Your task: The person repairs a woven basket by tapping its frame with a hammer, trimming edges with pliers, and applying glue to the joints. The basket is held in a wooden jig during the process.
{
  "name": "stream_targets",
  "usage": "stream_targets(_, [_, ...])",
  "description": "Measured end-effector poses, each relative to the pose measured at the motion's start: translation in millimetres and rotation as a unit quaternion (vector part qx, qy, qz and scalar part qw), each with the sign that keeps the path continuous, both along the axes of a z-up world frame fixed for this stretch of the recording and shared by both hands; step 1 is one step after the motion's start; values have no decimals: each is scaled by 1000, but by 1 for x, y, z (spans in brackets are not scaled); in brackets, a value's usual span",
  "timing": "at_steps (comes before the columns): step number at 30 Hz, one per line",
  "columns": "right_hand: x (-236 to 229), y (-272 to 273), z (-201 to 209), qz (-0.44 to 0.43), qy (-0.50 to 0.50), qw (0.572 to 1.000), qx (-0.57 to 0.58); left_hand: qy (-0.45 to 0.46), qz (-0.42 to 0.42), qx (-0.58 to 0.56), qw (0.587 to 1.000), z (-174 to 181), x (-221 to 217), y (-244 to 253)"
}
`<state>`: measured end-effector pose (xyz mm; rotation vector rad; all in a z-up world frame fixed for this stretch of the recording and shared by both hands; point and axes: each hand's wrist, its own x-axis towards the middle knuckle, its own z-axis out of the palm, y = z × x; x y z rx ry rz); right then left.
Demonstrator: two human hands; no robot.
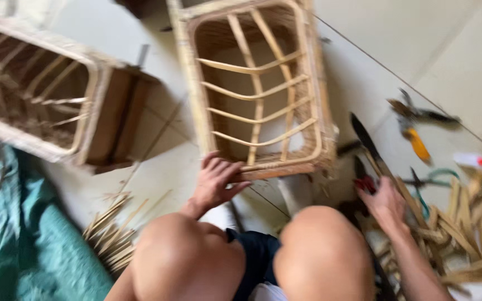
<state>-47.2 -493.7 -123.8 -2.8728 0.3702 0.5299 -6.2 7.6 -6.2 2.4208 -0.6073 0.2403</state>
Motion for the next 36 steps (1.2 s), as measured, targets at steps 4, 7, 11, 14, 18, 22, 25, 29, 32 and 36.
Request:
stream_targets(4, [9, -16, -17, 14, 12, 999, -50, 2, 8, -24, 1000, -2, 1, 5])
stream_targets(7, [-4, -21, -13, 20, -20, 1000, -2, 12, 7, -46, 999, 2, -9, 5])
stream_targets(11, [24, -6, 27, -90, -83, 989, 85, 38, 0, -47, 998, 11, -5, 9])
stream_targets(14, [76, 20, 94, 42, -217, 965, 143, 48, -28, -62, 997, 20, -2, 17])
stream_targets(18, [145, 106, 190, 15, -60, 962, 265, 69, 64, -223, 970, 40, 43, 21])
stream_targets(22, [199, 228, 211, 113, 90, 926, 349, 357, 37, -570, 740, 46, 106, -4])
stream_targets(25, [219, 282, 206, 50, 233, 857, 458, 397, 20, -683, 612, 37, 130, -13])
stream_targets(29, [231, 312, 202, -14, 372, 732, 570, 373, 86, -729, 568, 11, 140, 5])
stream_targets(32, [250, 329, 213, 80, 333, 800, 493, 321, 86, -672, 661, -9, 160, 33])
stream_targets(36, [309, 351, 226, 161, 276, 925, 207, 138, 292, -480, 815, -47, 197, 91])
